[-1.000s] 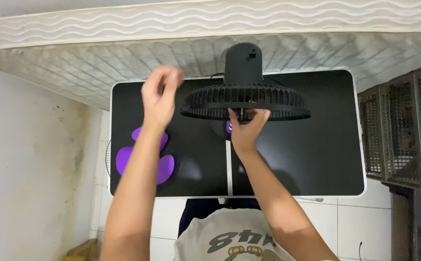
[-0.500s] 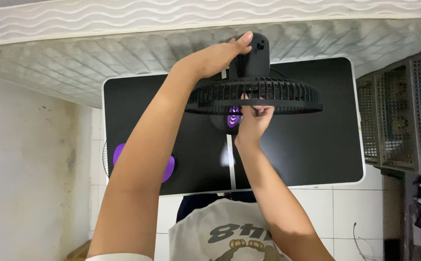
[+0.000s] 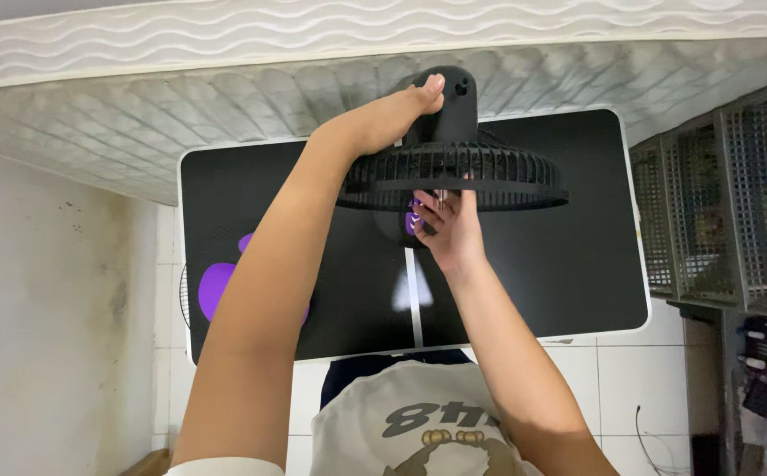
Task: The person disassembles a small electric fan by removing the front grille, fan blade, and rear grille. They then reassemble the fan by placing the blade back on the motor shaft, securing it with a nut, and reattaching both grilles.
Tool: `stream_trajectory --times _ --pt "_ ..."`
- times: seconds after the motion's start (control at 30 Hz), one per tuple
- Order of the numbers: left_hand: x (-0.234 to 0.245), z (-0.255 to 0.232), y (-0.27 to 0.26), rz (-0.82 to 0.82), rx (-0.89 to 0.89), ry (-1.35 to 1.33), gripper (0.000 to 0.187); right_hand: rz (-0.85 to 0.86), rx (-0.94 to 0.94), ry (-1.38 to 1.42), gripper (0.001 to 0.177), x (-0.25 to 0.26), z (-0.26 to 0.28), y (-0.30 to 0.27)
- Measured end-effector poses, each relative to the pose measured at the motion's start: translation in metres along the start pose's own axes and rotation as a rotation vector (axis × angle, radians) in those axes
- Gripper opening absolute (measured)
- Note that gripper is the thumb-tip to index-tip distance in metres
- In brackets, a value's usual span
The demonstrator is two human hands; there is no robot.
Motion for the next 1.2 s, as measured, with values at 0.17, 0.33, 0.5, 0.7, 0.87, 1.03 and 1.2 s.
stream_trajectory --times 0.17,0.33,0.5,0.7,0.87,1.03,1.2 --pt "-0.003 -0.003 -0.002 -0.014 0.086 0.011 0.096 -0.089 0.502 0.03 0.022 0.019 -0.004 -0.001" --pt "-0.002 -0.007 -0.003 -0.014 0.065 -0.024 0.098 0.059 0.717 -0.027 0.019 0.027 -0.005 0.013" --pt "0.003 -0.01 -0.011 -0.051 0.185 0.027 0.103 0.084 0.592 0.033 0.007 0.025 0.001 0.019" --pt "0.003 -0.008 -0.011 -0.039 0.172 -0.058 0.105 0.176 0.316 -0.027 0.029 0.019 -0.004 0.014" --pt "0.006 0.003 -0.007 -0.018 0.057 -0.082 0.108 0.108 0.271 -0.065 0.043 0.024 -0.016 0.023" --pt "0.007 0.009 -0.008 0.008 0.025 -0.085 0.112 0.106 0.577 -0.116 0.042 0.024 -0.013 0.021" --pt "0.005 0.01 -0.01 0.001 0.007 -0.11 0.112 0.056 0.179 -0.152 0.069 0.021 -0.014 0.015"
Point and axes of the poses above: each hand's wrist, its own y-axis towards the middle knuckle, its own x-axis out of the back of the hand, z = x × y, the point moved 2 cm from there along y, towards the middle knuckle, and after that the axes turned 6 degrees about -y, right-handed, at the moved point
